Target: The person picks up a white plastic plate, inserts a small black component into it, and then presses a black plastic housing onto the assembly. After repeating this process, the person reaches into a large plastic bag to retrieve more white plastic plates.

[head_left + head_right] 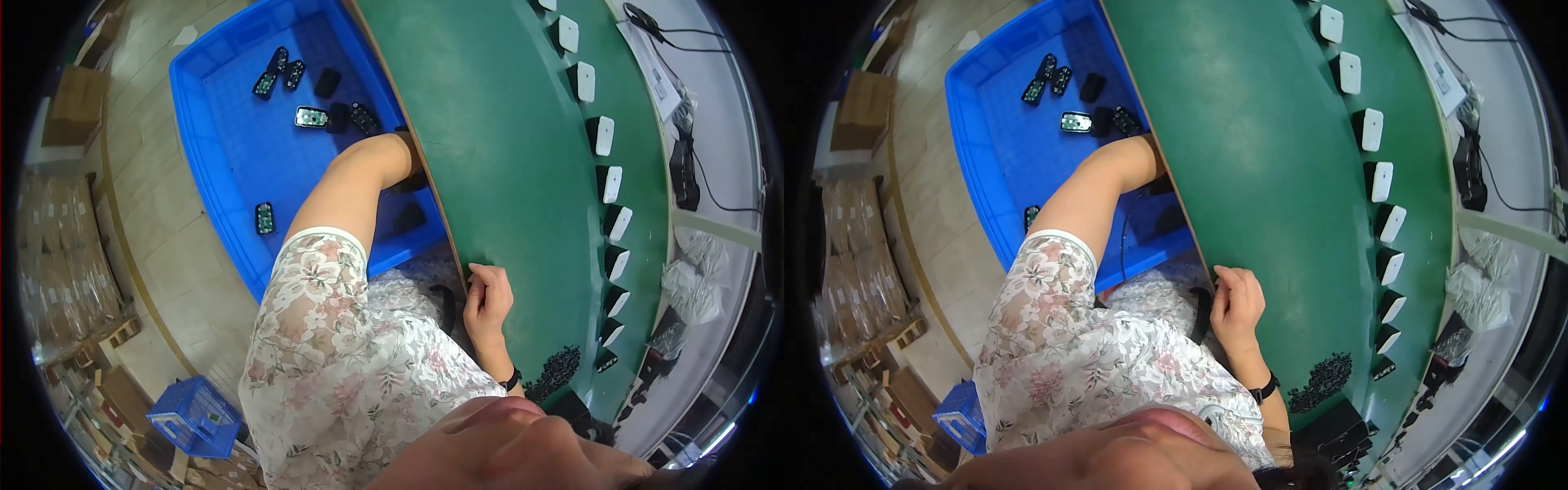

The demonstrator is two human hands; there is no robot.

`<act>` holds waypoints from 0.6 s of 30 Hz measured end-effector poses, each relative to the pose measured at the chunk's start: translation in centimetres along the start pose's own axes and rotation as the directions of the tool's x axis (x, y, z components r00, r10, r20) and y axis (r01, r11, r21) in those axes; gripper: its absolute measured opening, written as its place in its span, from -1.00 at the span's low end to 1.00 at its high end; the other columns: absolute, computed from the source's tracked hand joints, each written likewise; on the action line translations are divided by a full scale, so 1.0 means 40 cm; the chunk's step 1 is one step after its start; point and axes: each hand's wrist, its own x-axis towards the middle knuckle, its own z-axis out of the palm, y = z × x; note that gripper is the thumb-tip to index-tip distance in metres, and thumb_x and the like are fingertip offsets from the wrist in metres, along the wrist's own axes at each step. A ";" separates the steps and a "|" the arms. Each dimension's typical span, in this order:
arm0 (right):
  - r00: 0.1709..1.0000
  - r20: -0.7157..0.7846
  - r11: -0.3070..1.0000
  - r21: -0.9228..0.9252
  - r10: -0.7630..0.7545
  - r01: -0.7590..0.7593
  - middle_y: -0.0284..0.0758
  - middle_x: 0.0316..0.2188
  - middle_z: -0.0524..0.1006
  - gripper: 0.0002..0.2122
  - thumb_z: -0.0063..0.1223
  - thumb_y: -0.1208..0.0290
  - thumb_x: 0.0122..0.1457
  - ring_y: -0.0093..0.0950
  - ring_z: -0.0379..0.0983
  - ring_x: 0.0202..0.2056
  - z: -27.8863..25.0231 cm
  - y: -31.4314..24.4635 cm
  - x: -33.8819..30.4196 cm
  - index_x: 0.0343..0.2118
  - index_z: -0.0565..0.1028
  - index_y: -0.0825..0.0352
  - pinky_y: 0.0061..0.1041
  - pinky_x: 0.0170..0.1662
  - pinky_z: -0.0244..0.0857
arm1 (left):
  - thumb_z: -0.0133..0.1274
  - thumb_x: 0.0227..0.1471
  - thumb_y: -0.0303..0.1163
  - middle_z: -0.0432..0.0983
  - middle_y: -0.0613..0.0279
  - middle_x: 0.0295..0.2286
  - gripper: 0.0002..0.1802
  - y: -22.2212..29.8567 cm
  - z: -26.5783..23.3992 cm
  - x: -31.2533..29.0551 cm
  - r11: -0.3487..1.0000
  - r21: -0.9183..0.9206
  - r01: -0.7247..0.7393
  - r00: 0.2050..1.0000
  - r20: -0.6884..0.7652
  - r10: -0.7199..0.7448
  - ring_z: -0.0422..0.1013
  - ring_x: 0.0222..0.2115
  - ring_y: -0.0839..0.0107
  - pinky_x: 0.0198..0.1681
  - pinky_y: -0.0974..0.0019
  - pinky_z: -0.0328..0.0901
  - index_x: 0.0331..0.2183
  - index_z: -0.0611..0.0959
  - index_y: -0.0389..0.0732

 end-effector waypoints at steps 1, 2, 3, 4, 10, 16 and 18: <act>1.000 0.008 1.000 -0.013 -0.016 0.016 -0.23 -0.51 0.40 -0.75 -0.11 0.77 -0.03 -0.39 0.34 -0.53 0.002 0.000 0.000 -0.27 0.46 0.38 -0.49 -0.47 0.21 | -0.04 0.02 -0.48 0.54 0.01 -0.24 -0.72 -0.005 0.003 -0.007 0.999 0.021 -0.029 1.000 0.012 0.029 0.45 -0.21 0.15 -0.15 0.18 0.32 -0.18 0.59 -0.24; 1.000 0.010 1.000 -0.020 -0.010 0.010 -0.23 -0.52 0.42 -0.74 -0.09 0.77 -0.06 -0.37 0.35 -0.54 0.002 -0.003 -0.001 -0.27 0.46 0.38 -0.47 -0.48 0.21 | -0.04 0.02 -0.48 0.54 0.01 -0.23 -0.72 -0.008 0.005 -0.012 0.997 0.041 -0.061 0.998 0.024 0.060 0.44 -0.20 0.15 -0.15 0.17 0.32 -0.17 0.58 -0.24; 1.000 -0.002 1.000 -0.018 -0.003 0.003 -0.23 -0.52 0.42 -0.74 -0.09 0.77 -0.06 -0.37 0.35 -0.54 0.003 -0.002 0.000 -0.27 0.46 0.38 -0.47 -0.48 0.21 | -0.04 0.02 -0.47 0.54 0.01 -0.23 -0.72 -0.011 0.005 -0.015 0.994 0.063 -0.093 0.995 0.036 0.091 0.44 -0.20 0.15 -0.14 0.17 0.31 -0.17 0.58 -0.24; 1.000 0.008 1.000 -0.018 -0.015 0.015 -0.23 -0.51 0.42 -0.74 -0.08 0.77 -0.07 -0.36 0.36 -0.53 0.004 -0.001 0.001 -0.28 0.46 0.38 -0.47 -0.48 0.22 | -0.04 0.02 -0.47 0.54 0.00 -0.23 -0.72 -0.016 0.005 -0.018 0.989 0.084 -0.125 0.991 0.048 0.122 0.44 -0.19 0.15 -0.13 0.17 0.31 -0.17 0.58 -0.24; 1.000 -0.001 1.000 -0.024 -0.008 0.008 -0.22 -0.50 0.44 -0.73 -0.04 0.77 -0.10 -0.34 0.37 -0.53 -0.009 0.005 0.000 -0.28 0.45 0.38 -0.45 -0.47 0.25 | -0.05 0.03 -0.47 0.53 -0.01 -0.21 -0.70 0.029 0.031 -0.040 0.937 0.143 -0.320 0.944 0.129 0.303 0.42 -0.16 0.13 -0.10 0.15 0.29 -0.15 0.57 -0.24; 0.999 -0.031 1.000 -0.015 -0.018 0.018 -0.22 -0.51 0.43 -0.74 -0.03 0.76 -0.09 -0.34 0.37 -0.53 -0.001 -0.002 0.006 -0.29 0.45 0.38 -0.44 -0.47 0.24 | -0.05 0.03 -0.46 0.52 -0.02 -0.19 -0.68 -0.017 0.029 -0.057 0.835 0.224 -0.503 0.863 0.181 0.471 0.41 -0.12 0.11 -0.06 0.14 0.27 -0.12 0.55 -0.23; 0.999 -0.047 1.000 -0.008 -0.016 0.016 -0.22 -0.51 0.43 -0.75 -0.02 0.76 -0.08 -0.34 0.37 -0.53 0.001 -0.004 0.003 -0.29 0.45 0.38 -0.44 -0.47 0.24 | -0.06 0.03 -0.45 0.51 -0.02 -0.18 -0.68 -0.013 0.016 -0.061 0.785 0.252 -0.566 0.824 0.203 0.529 0.40 -0.11 0.11 -0.05 0.13 0.27 -0.12 0.55 -0.23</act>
